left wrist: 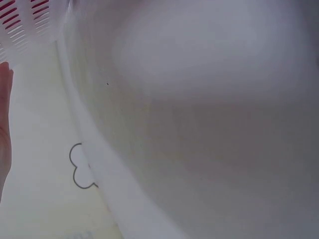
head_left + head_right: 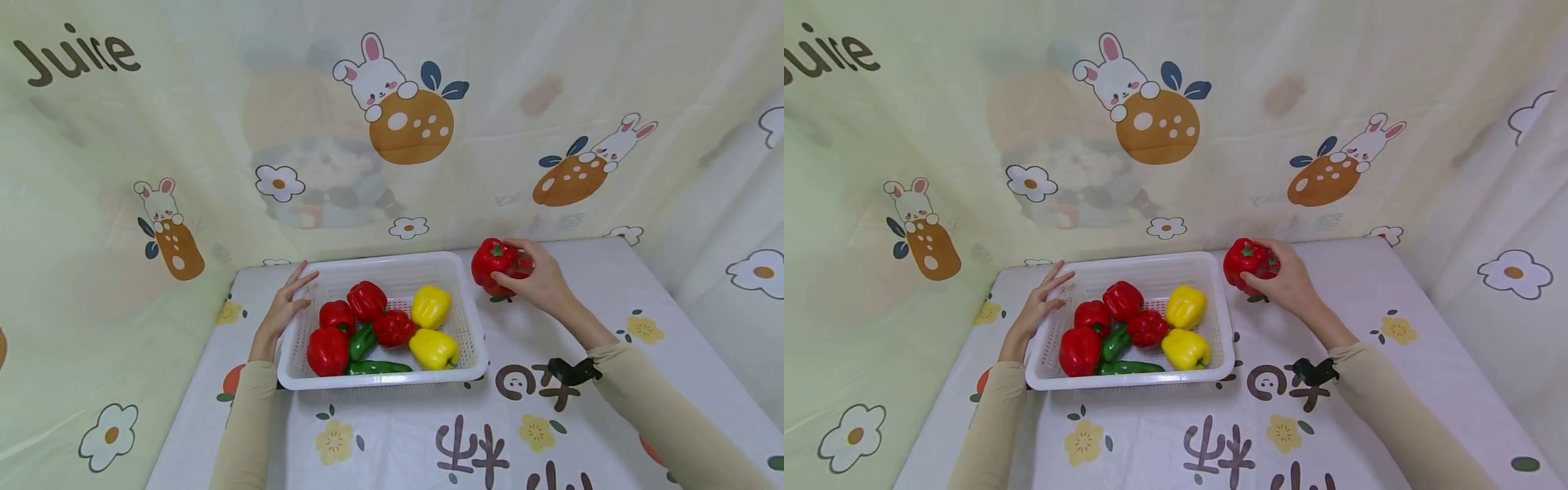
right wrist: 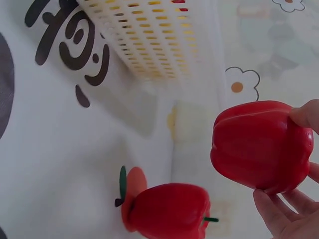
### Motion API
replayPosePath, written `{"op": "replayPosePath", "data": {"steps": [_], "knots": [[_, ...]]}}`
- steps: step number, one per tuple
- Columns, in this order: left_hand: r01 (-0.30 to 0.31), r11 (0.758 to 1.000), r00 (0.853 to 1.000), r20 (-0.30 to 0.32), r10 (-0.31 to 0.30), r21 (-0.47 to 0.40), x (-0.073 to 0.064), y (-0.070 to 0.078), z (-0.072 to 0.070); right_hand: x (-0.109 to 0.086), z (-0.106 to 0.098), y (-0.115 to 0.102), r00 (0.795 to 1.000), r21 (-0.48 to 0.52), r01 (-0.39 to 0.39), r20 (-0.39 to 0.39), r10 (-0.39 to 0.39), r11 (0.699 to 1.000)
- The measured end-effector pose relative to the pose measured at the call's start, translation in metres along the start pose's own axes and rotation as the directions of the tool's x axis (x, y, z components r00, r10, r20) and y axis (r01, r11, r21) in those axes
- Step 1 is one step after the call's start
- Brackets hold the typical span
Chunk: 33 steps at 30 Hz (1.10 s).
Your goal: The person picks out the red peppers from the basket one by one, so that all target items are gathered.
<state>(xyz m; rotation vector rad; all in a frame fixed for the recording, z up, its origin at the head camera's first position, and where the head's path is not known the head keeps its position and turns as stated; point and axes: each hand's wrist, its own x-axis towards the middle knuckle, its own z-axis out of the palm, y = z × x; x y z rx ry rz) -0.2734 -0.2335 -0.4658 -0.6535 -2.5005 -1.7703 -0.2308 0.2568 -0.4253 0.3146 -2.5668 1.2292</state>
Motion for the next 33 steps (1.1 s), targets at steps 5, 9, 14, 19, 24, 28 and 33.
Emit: {"op": "replayPosePath", "data": {"steps": [5,9,14,19,24,28,33], "knots": [[-0.003,1.0,1.0,0.005,0.003,-0.002,0.001,-0.001,-0.001,-0.005,-0.003,0.009,1.0,-0.007,0.021,0.003,-0.021,1.0],[-0.008,1.0,1.0,0.009,0.008,0.0,0.001,-0.001,-0.001,-0.011,-0.005,0.018,1.0,-0.024,0.014,0.005,-0.014,1.0],[-0.007,1.0,1.0,0.009,0.007,-0.009,0.001,-0.001,-0.001,-0.016,-0.006,0.029,1.0,-0.037,-0.017,0.008,0.018,0.999],[-0.004,1.0,1.0,0.005,0.004,-0.018,0.001,-0.002,-0.001,-0.022,-0.005,0.037,0.998,-0.036,-0.052,0.019,0.053,0.998],[0.004,1.0,1.0,-0.002,-0.004,-0.021,0.001,-0.002,0.0,-0.027,-0.004,0.046,0.995,-0.025,-0.089,0.032,0.09,0.996],[0.0,1.0,1.0,-0.004,0.0,-0.021,0.001,-0.001,0.0,-0.031,-0.004,0.052,0.993,-0.023,-0.107,0.043,0.108,0.994],[0.008,1.0,1.0,-0.001,-0.008,-0.024,0.0,-0.001,-0.001,-0.036,-0.002,0.058,0.991,-0.03,-0.121,0.055,0.123,0.992]]}}
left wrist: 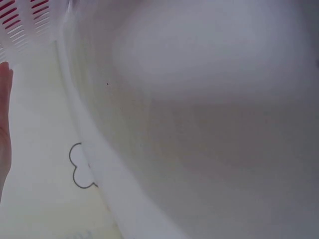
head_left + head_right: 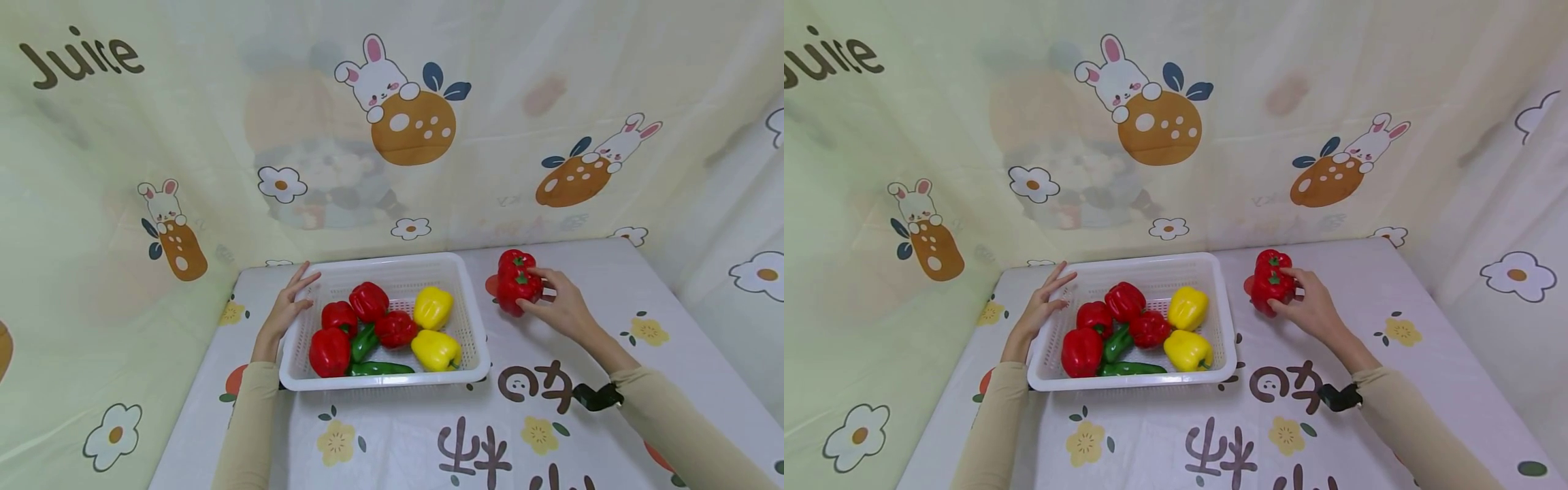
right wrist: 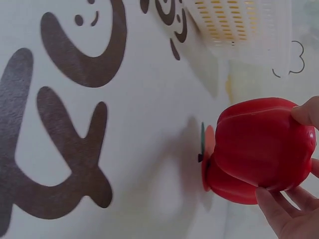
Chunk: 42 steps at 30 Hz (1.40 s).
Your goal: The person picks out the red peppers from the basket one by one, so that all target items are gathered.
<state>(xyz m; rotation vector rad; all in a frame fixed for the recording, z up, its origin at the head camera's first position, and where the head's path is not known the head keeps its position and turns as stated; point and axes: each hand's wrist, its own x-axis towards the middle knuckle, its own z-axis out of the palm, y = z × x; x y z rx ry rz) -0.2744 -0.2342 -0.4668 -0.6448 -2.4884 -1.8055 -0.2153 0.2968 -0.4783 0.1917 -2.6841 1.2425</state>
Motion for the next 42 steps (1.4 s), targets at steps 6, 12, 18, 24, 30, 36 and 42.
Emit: {"op": "replayPosePath", "data": {"steps": [6,12,18,24,30,36,42], "knots": [[0.008,1.0,1.0,0.003,-0.008,-0.006,0.0,0.0,0.0,-0.003,0.003,0.008,1.0,0.008,-0.002,0.007,0.002,1.0],[0.02,1.0,1.0,0.002,-0.02,0.002,0.0,0.001,0.001,-0.005,0.005,0.012,1.0,0.004,-0.005,0.003,0.005,1.0],[0.021,1.0,1.0,0.003,-0.021,0.001,0.0,0.001,0.0,-0.005,0.006,0.014,1.0,0.003,-0.016,0.017,0.016,1.0],[0.022,1.0,1.0,0.008,-0.022,-0.007,0.001,0.0,-0.001,-0.007,0.007,0.018,0.999,0.005,-0.022,0.027,0.022,1.0],[0.023,1.0,1.0,0.008,-0.023,-0.008,0.002,-0.001,-0.001,-0.007,0.007,0.021,1.0,-0.003,-0.013,0.024,0.013,1.0],[0.026,1.0,1.0,0.007,-0.026,-0.007,0.001,-0.001,-0.001,-0.007,0.008,0.019,0.999,-0.016,-0.024,0.038,0.025,1.0],[0.028,1.0,1.0,0.007,-0.028,-0.015,0.001,-0.002,-0.001,-0.007,0.009,0.015,0.999,-0.022,-0.027,0.046,0.028,0.999]]}}
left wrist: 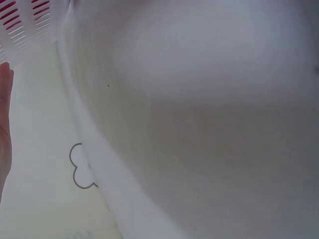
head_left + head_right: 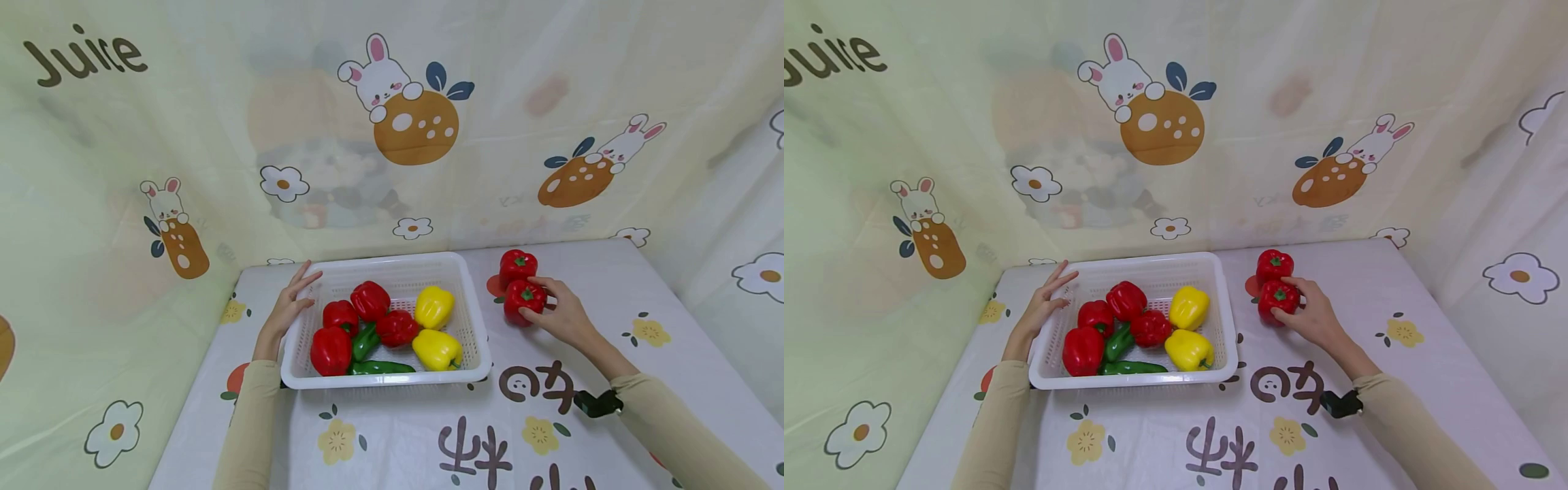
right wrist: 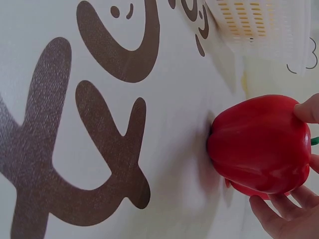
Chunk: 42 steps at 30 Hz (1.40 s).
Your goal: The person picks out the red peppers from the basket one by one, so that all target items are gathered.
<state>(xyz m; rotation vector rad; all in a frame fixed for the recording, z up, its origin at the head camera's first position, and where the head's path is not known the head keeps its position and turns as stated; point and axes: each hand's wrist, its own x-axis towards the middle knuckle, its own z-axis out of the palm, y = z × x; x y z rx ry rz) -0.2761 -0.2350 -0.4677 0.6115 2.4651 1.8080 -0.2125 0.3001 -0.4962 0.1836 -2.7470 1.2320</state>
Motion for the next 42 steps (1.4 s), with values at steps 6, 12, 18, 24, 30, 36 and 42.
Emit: {"op": "replayPosePath", "data": {"steps": [6,12,18,24,30,36,42], "knots": [[0.002,1.0,1.0,0.002,-0.002,0.0,0.0,0.0,0.0,0.001,0.0,0.0,1.0,-0.008,-0.013,0.007,0.013,1.0],[-0.002,1.0,1.0,0.002,0.002,0.002,0.0,0.0,-0.001,0.0,0.0,0.002,1.0,-0.008,-0.021,0.01,0.021,1.0],[-0.004,1.0,1.0,0.0,0.004,0.001,0.0,0.001,-0.001,-0.001,-0.001,0.0,1.0,-0.008,-0.019,0.004,0.019,1.0],[0.003,1.0,1.0,-0.004,-0.003,0.01,-0.001,0.001,-0.001,-0.001,-0.002,-0.001,1.0,-0.004,-0.011,0.0,0.011,1.0],[0.004,1.0,1.0,-0.005,-0.004,-0.001,-0.001,0.001,-0.001,0.001,-0.007,-0.006,1.0,-0.008,-0.007,-0.007,0.007,1.0],[-0.002,1.0,1.0,-0.002,0.002,0.001,-0.001,0.001,-0.001,0.003,-0.014,-0.01,0.999,-0.027,0.005,-0.039,-0.006,1.0],[-0.007,1.0,1.0,0.005,0.007,0.012,0.0,0.001,-0.001,0.007,-0.022,-0.017,0.998,-0.05,0.028,-0.053,-0.031,0.998]]}}
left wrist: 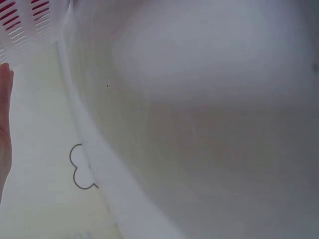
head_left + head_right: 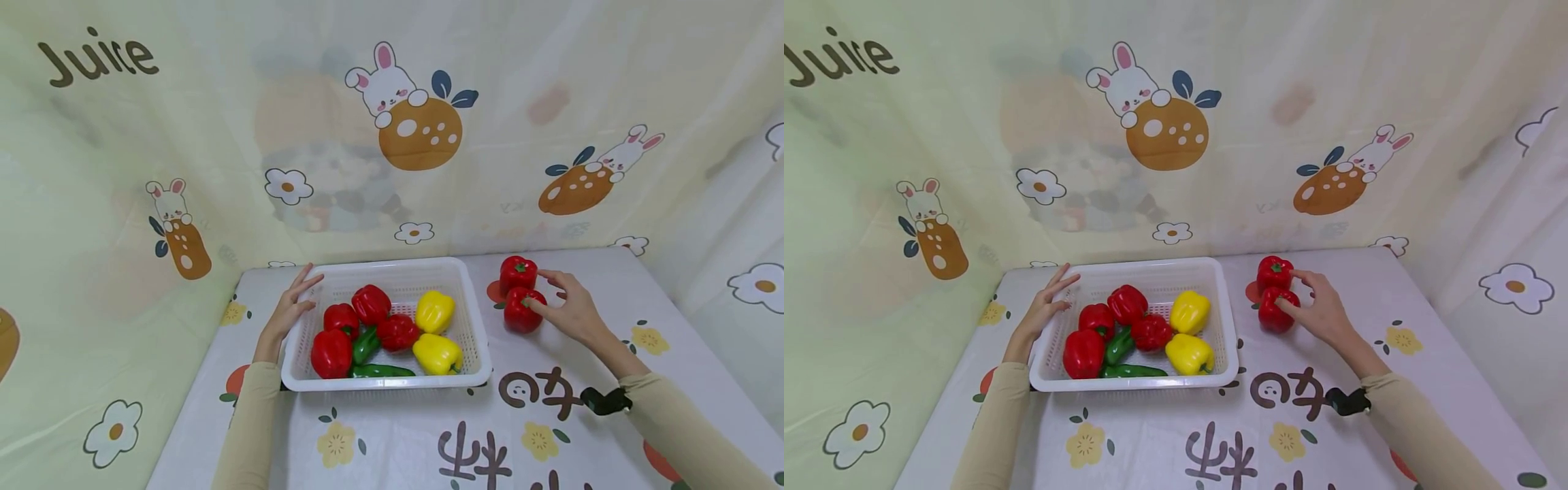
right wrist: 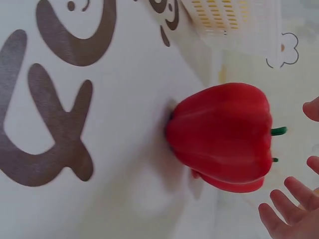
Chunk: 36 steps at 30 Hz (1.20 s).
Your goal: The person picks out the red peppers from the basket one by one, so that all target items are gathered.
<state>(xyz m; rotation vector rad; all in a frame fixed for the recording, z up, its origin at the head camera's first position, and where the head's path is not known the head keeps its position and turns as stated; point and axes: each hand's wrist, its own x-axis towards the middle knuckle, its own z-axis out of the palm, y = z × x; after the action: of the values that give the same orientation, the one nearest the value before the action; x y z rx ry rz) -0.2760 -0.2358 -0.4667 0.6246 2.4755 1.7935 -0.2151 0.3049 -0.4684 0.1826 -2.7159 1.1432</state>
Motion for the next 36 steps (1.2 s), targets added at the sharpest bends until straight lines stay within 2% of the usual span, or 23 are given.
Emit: {"op": "replayPosePath", "data": {"steps": [6,11,23,27,30,36], "knots": [[0.002,1.0,1.0,0.0,-0.002,0.011,0.001,0.0,-0.001,0.007,-0.003,-0.009,1.0,-0.003,0.028,-0.014,-0.028,1.0],[0.001,1.0,1.0,0.0,-0.001,0.012,0.002,0.001,-0.002,0.013,0.0,-0.027,0.998,0.021,0.058,-0.006,-0.058,0.998],[-0.011,1.0,1.0,-0.009,0.011,0.003,0.001,-0.001,-0.001,0.033,0.033,-0.079,0.99,0.055,0.1,0.096,-0.104,0.994],[-0.007,1.0,1.0,-0.01,0.007,-0.006,0.001,-0.002,0.001,0.035,0.046,-0.096,0.98,0.089,0.097,0.166,-0.111,0.991],[0.004,1.0,1.0,-0.008,-0.004,-0.012,0.0,-0.002,0.001,0.035,0.055,-0.108,0.967,0.076,0.098,0.23,-0.113,0.992],[-0.003,1.0,1.0,-0.01,0.003,0.01,0.0,-0.002,0.0,0.034,0.074,-0.133,0.933,0.048,0.169,0.313,-0.175,0.985]]}}
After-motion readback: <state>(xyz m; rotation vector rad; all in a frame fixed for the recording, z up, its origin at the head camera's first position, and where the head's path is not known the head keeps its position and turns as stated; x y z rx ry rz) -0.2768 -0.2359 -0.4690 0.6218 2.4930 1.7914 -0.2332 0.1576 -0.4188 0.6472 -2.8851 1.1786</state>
